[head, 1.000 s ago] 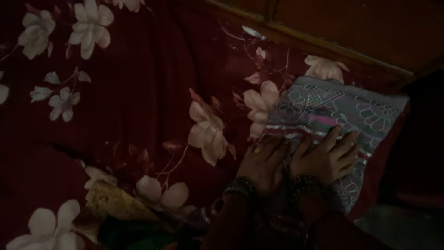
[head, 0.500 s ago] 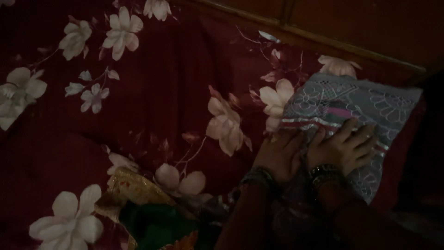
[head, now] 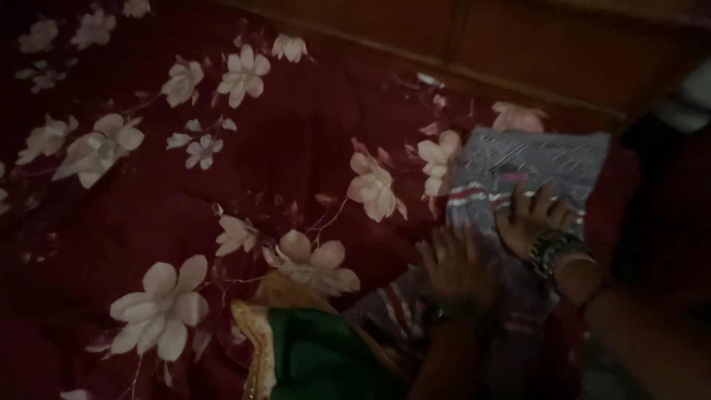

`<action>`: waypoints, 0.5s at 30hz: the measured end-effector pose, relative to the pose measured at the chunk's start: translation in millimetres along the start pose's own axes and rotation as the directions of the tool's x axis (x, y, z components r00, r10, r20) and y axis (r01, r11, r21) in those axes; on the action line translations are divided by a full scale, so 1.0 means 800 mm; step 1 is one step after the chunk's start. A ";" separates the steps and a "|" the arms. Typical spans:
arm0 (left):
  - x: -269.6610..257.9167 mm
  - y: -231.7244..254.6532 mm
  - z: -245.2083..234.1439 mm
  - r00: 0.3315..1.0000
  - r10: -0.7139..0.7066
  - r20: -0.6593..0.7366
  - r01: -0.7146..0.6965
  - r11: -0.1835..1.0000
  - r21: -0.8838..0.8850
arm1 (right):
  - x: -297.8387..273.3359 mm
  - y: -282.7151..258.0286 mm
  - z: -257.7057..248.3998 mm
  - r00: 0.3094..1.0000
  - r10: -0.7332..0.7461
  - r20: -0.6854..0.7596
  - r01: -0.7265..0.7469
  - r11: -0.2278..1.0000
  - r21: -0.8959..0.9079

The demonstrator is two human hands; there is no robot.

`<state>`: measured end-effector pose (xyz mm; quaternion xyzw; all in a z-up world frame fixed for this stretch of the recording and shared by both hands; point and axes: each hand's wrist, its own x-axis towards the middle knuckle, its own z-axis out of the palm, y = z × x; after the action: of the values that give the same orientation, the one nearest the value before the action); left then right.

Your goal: The person folds a fabric item and then uses both hands to pull and smooth a floral bedsheet over a bed, tucking in the edges.

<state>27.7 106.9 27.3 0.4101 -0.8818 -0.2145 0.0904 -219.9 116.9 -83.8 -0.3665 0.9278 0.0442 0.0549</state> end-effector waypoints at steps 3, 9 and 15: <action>-0.074 0.027 -0.026 0.980 -0.091 0.179 0.135 0.958 -0.253 | -0.056 0.066 -0.020 0.580 -0.793 -0.188 0.545 0.549 -0.634; -0.118 0.112 -0.081 0.944 -0.188 0.269 0.304 0.812 -0.498 | -0.232 0.086 -0.097 0.909 -0.317 0.270 0.005 0.657 0.754; -0.157 0.217 -0.185 0.980 -0.160 0.121 0.196 0.629 -0.752 | -0.344 0.110 -0.314 0.951 -0.113 0.288 -0.253 0.249 0.935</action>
<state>39.8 257.1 239.7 0.4145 -0.6672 -0.5809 0.2135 -98.0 336.1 205.3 -0.2022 0.7552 -0.4754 0.4034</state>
